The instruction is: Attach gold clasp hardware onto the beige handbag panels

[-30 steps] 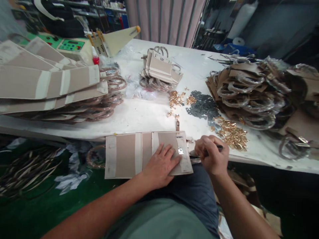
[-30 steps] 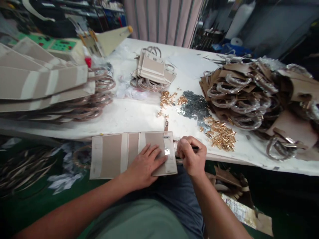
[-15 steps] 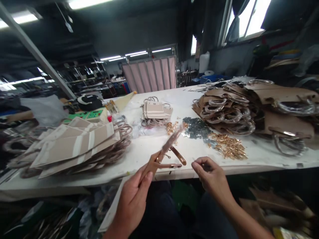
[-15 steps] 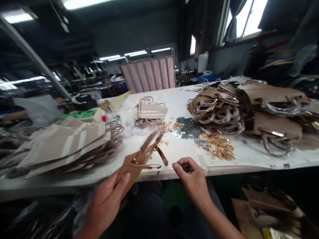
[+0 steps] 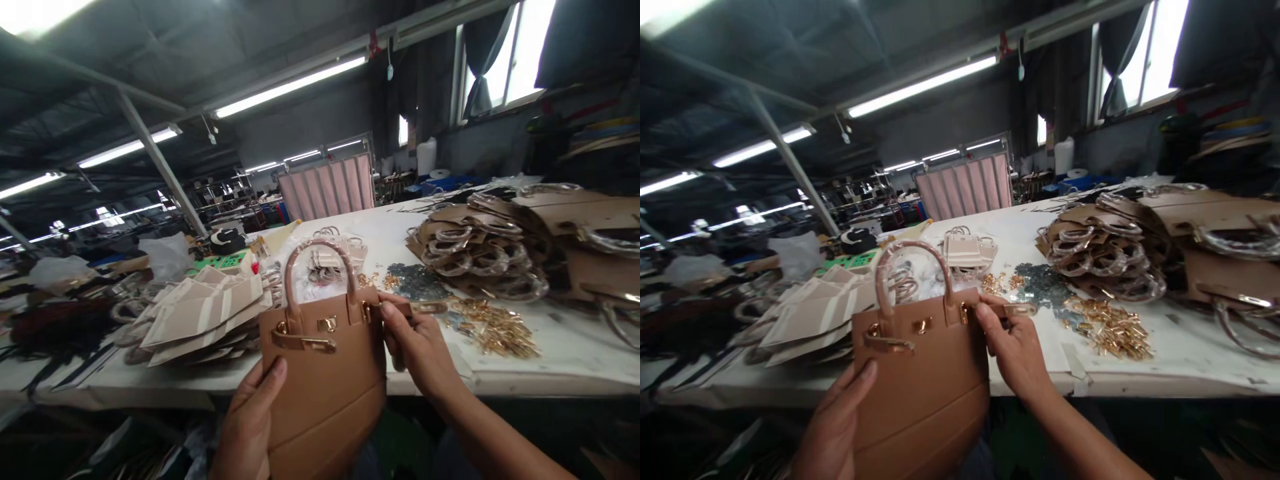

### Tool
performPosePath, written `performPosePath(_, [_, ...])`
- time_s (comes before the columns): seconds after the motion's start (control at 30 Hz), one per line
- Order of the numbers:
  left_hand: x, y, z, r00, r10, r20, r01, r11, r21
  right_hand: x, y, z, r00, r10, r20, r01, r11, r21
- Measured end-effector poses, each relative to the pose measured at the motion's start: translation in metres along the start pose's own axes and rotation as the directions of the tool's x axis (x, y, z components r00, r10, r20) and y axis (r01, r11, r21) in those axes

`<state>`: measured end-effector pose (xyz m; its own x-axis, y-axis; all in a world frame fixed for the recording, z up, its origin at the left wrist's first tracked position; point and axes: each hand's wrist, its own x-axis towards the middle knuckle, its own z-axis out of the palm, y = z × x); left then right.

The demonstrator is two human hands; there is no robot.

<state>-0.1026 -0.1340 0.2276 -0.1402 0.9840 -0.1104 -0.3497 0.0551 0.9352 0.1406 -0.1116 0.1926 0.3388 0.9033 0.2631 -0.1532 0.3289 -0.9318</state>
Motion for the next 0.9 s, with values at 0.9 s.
performPosePath(0.9, [0.092,-0.054,0.011,0.648,-0.428,0.631,0.623,0.773,-0.115,0.037,0.031,-0.024,0.938,0.336,-0.092,-0.305,0.919,0.249])
